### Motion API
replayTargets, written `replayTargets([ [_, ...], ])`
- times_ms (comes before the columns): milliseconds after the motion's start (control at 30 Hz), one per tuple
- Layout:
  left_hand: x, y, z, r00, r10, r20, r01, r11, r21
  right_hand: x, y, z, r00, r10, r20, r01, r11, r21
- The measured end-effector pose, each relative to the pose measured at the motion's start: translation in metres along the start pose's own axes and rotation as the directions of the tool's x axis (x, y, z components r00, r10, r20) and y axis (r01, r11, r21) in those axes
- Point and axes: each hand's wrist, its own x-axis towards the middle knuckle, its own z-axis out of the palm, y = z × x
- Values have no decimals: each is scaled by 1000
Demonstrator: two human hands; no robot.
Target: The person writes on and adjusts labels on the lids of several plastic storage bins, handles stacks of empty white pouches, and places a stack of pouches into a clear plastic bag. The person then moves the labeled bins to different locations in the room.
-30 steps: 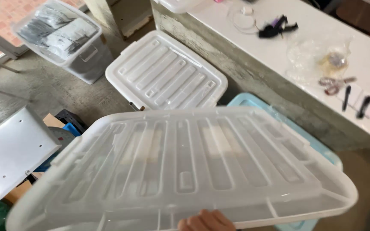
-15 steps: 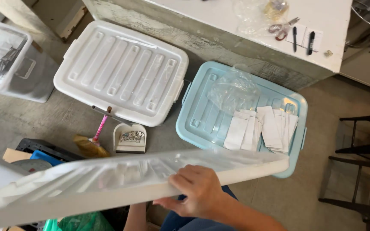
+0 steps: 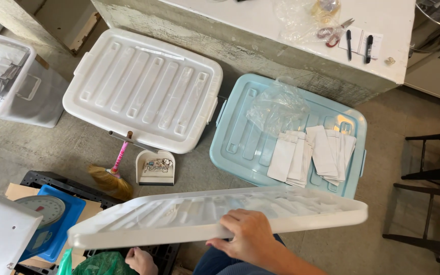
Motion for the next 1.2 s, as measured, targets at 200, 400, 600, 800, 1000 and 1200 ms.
replayTargets([
  [200, -39, 21, 14, 856, -69, 512, 86, 996, -10, 9, 26, -37, 994, -3, -106, -2, 999, -44],
  [400, -155, 22, 50, 522, -318, 791, 100, 944, 314, 43, 55, -62, 941, 260, -215, -257, 966, 42],
  [600, -234, 44, 88, 274, -472, 838, 103, 881, 462, 123, 90, -36, 878, 449, -167, -390, 872, 296],
  [800, -257, 34, 148, 376, -417, 827, 196, 908, 369, 204, 132, -20, 863, 499, -75, -440, 817, 373],
  [1000, -270, 58, 167, 246, -486, 839, 374, 846, 380, 301, 213, -11, 882, 457, -117, -406, 861, 307],
  [1200, -279, 68, 199, 345, -441, 828, 455, 851, 263, 385, 289, 3, 902, 426, -71, -390, 873, 292],
])
